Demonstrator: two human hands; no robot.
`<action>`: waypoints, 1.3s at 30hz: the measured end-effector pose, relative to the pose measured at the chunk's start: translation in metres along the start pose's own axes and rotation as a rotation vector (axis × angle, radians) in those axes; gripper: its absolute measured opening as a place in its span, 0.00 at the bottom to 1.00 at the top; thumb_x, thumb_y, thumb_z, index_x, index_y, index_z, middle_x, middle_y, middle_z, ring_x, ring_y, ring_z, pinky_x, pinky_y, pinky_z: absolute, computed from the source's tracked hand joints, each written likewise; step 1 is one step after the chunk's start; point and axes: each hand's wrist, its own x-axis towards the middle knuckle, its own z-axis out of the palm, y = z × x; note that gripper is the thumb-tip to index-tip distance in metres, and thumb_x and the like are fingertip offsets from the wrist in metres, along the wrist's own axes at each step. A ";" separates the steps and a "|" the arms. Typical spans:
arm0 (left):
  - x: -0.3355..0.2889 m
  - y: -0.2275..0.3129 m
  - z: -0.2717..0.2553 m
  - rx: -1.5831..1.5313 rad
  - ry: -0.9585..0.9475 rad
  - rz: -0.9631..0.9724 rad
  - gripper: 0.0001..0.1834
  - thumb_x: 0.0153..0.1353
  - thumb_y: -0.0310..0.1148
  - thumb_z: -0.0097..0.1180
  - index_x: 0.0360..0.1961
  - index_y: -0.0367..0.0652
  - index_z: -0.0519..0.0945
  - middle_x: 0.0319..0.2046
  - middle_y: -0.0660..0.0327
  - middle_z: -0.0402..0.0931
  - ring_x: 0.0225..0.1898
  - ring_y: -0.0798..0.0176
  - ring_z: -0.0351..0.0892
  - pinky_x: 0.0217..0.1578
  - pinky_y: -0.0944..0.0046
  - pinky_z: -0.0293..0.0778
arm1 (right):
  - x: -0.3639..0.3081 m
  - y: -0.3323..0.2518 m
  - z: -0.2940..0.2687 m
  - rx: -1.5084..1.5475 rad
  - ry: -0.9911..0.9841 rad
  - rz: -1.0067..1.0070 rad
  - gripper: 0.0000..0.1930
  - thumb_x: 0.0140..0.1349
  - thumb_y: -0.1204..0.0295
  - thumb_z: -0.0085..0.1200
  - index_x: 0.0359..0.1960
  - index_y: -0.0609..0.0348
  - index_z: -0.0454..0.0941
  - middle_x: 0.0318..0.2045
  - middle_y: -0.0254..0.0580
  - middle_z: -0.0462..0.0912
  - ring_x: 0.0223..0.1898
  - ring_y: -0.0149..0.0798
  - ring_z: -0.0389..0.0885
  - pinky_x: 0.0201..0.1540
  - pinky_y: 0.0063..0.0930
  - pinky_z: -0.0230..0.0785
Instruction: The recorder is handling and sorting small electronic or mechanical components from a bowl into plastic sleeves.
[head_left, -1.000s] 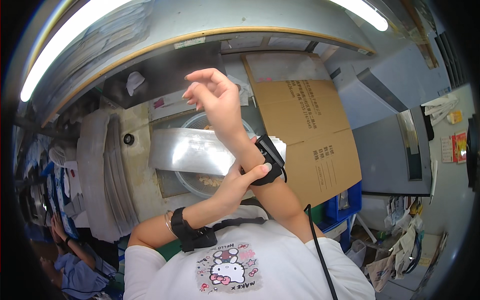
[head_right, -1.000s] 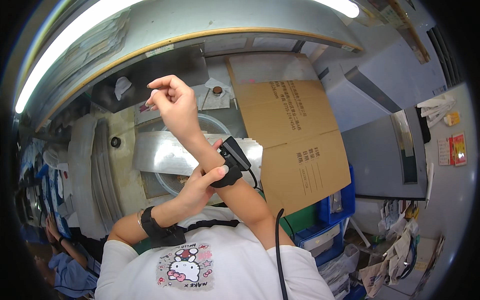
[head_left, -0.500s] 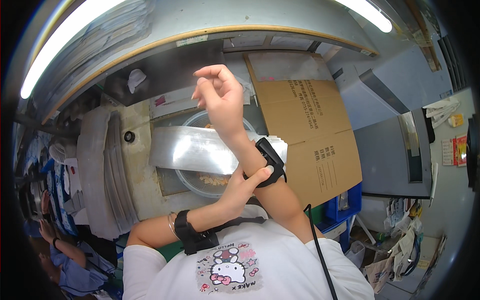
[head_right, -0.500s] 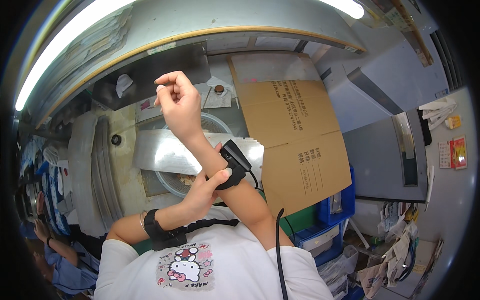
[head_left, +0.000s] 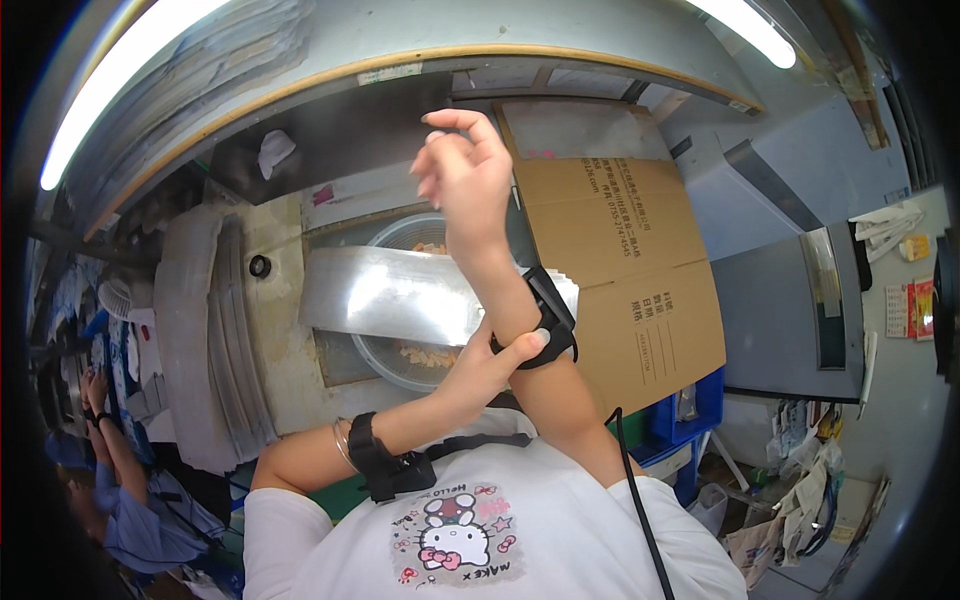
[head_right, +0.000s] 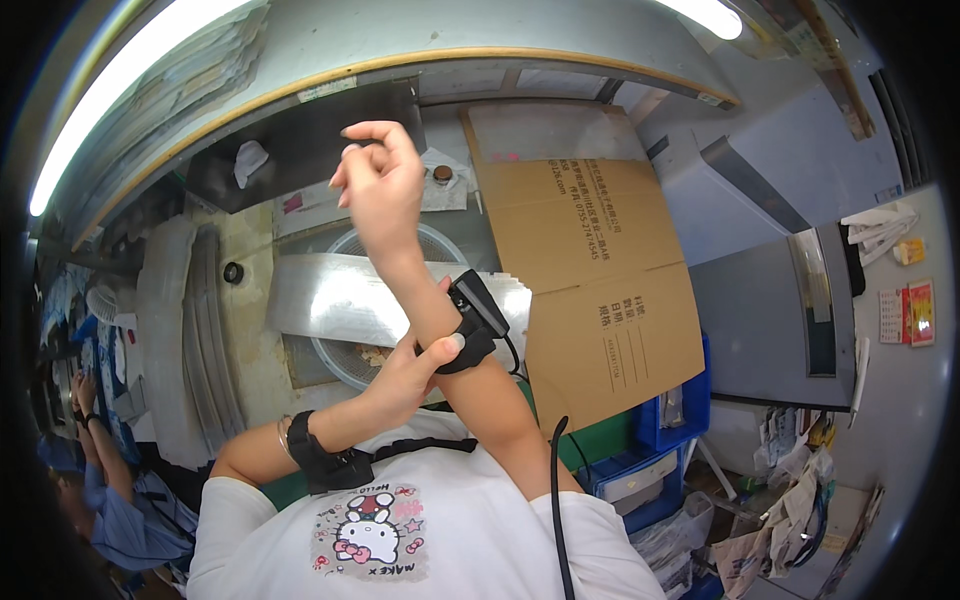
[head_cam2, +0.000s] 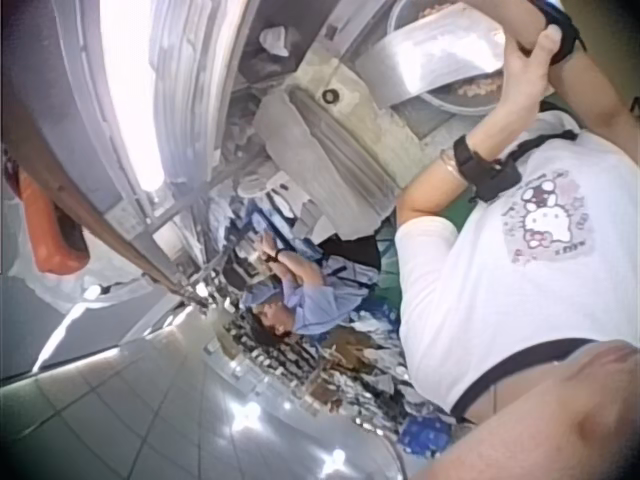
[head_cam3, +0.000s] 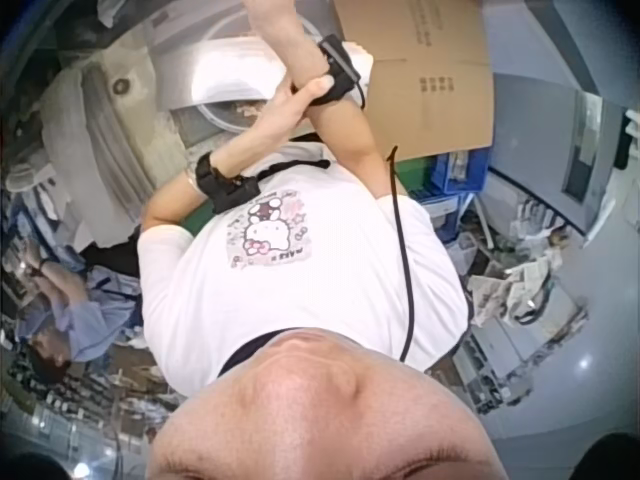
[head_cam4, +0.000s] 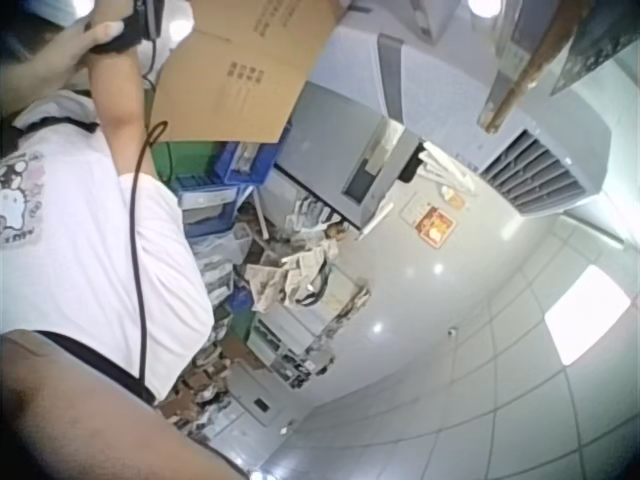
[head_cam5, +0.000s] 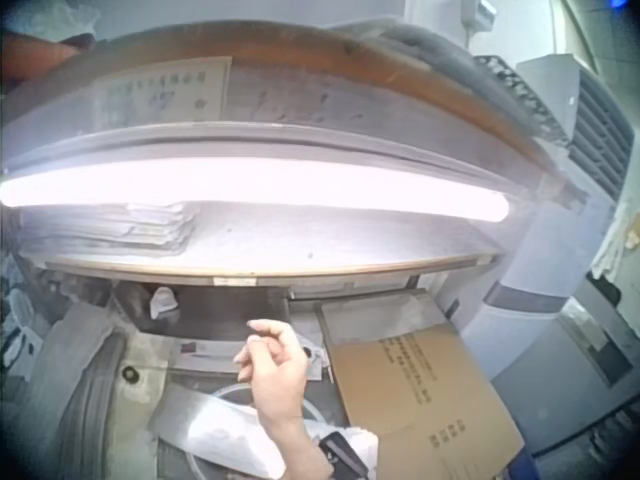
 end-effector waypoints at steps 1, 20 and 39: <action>-0.001 0.001 0.002 -0.002 0.003 0.000 0.35 0.48 0.44 0.50 0.52 0.38 0.50 0.45 0.55 0.58 0.47 0.63 0.60 0.44 0.67 0.60 | 0.002 -0.003 -0.002 0.251 -0.033 0.223 0.07 0.48 0.78 0.40 0.30 0.61 0.67 0.11 0.34 0.69 0.11 0.22 0.63 0.12 0.13 0.52; -0.006 -0.030 -0.091 -0.034 0.156 -0.330 0.40 0.49 0.47 0.48 0.55 0.40 0.41 0.50 0.45 0.51 0.53 0.52 0.52 0.51 0.56 0.50 | -0.025 0.002 -0.133 -0.426 -0.145 0.073 0.05 0.51 0.79 0.42 0.29 0.64 0.70 0.18 0.33 0.72 0.20 0.22 0.69 0.23 0.12 0.62; 0.034 -0.056 -0.143 -0.622 0.735 -0.076 0.24 0.48 0.42 0.49 0.46 0.47 0.61 0.45 0.61 0.61 0.49 0.59 0.57 0.49 0.54 0.51 | -0.067 0.057 -0.212 -0.499 -0.309 0.619 0.19 0.42 0.77 0.52 0.40 0.66 0.68 0.32 0.40 0.73 0.33 0.31 0.72 0.35 0.23 0.65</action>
